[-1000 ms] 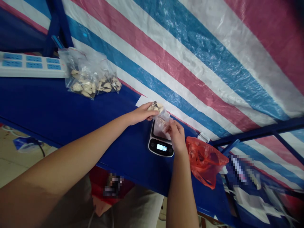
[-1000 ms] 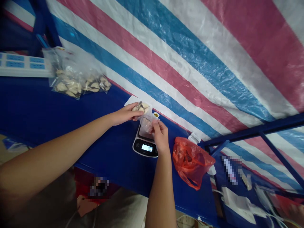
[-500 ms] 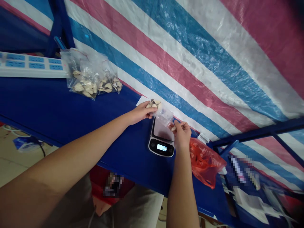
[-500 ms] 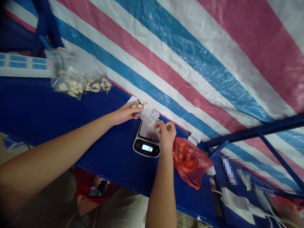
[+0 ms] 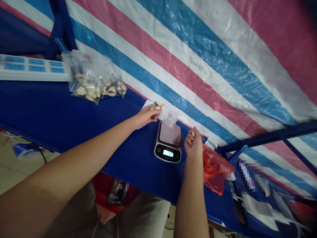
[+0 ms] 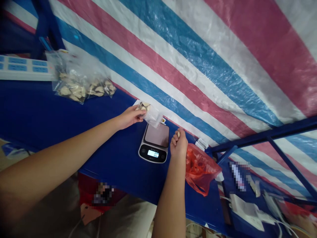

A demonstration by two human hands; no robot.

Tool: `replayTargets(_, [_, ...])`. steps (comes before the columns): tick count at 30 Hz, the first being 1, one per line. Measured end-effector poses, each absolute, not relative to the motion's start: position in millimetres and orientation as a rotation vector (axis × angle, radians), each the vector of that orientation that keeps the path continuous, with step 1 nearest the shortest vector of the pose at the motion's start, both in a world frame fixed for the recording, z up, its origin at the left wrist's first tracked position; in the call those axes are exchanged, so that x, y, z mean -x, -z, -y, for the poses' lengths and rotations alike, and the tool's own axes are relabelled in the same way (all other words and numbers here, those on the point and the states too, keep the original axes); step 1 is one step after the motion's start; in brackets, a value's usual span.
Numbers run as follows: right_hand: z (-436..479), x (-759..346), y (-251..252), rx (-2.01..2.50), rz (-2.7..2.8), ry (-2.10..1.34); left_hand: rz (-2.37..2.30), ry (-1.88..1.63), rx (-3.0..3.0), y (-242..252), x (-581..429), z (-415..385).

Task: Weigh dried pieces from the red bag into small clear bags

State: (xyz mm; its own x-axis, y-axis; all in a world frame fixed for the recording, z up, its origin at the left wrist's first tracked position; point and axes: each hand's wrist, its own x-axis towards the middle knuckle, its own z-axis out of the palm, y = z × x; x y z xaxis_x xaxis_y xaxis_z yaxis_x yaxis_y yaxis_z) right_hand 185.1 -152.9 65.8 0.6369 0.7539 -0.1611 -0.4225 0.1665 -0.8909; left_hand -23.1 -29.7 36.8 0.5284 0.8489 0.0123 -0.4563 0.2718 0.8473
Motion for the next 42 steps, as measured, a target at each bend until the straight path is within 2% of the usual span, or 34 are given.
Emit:
replayTargets(6, [155, -197, -67, 1.022, 0.279, -1.059, -0.497, -0.925, -0.936, -34, 23, 28])
replayTargets(42, [148, -194, -51, 1.137, 0.408, -0.919, -0.546, -0.844, -0.981, -29, 19, 31])
